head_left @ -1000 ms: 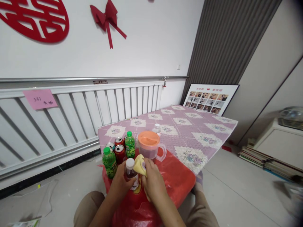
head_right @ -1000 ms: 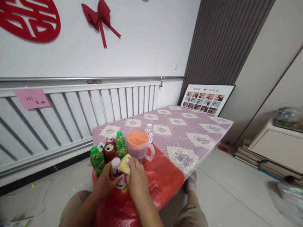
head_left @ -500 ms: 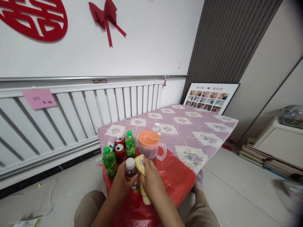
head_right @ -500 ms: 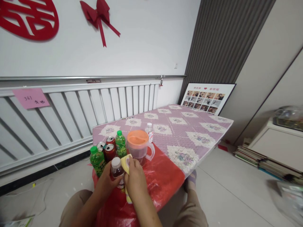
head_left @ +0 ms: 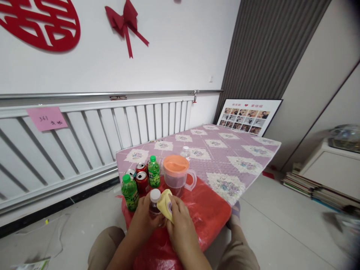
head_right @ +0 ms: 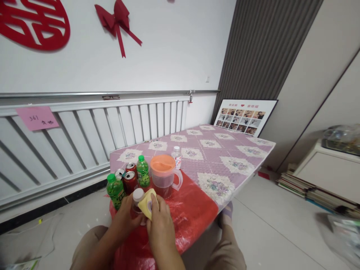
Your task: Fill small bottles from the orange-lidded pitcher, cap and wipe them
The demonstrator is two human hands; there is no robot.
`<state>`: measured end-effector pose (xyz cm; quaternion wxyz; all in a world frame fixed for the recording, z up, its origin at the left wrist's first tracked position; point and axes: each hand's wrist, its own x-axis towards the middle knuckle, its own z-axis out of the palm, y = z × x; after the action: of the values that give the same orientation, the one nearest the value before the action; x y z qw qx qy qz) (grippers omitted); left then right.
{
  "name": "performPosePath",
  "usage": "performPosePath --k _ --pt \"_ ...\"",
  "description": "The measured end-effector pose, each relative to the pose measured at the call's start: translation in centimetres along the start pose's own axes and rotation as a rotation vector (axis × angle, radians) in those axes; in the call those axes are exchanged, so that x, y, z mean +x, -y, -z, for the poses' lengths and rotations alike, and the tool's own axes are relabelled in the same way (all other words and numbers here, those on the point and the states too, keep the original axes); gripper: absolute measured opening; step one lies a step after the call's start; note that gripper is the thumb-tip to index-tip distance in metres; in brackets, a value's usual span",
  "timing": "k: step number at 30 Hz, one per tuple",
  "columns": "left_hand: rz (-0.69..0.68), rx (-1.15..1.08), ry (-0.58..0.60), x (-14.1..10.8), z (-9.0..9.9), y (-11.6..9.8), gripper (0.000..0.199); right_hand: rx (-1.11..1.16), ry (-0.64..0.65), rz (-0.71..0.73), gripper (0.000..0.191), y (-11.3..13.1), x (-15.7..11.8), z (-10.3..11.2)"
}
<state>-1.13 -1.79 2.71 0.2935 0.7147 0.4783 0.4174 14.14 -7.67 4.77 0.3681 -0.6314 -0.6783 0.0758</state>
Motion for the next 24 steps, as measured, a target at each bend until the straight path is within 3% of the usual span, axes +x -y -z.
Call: performPosePath --k 5,8,10,17,24 --pt "-0.042 -0.128 0.167 1.4 2.2 0.3 0.062 0.023 -0.001 0.008 0.066 -0.3 0.1 0.1" --pt "-0.011 -0.266 0.304 2.1 2.3 0.7 0.064 0.015 0.001 -0.003 0.066 -0.1 -0.1 0.2" --pt "0.016 -0.298 0.318 2.1 2.0 0.9 0.061 0.003 0.003 -0.013 0.065 0.1 -0.2 0.3" --pt "-0.035 -0.098 0.017 1.2 0.8 0.7 0.066 -0.093 0.087 -0.004 0.075 1.8 -0.8 0.5" --pt "-0.053 0.040 -0.141 0.7 0.4 0.9 0.041 -0.138 0.175 -0.011 0.082 3.6 -1.3 0.4"
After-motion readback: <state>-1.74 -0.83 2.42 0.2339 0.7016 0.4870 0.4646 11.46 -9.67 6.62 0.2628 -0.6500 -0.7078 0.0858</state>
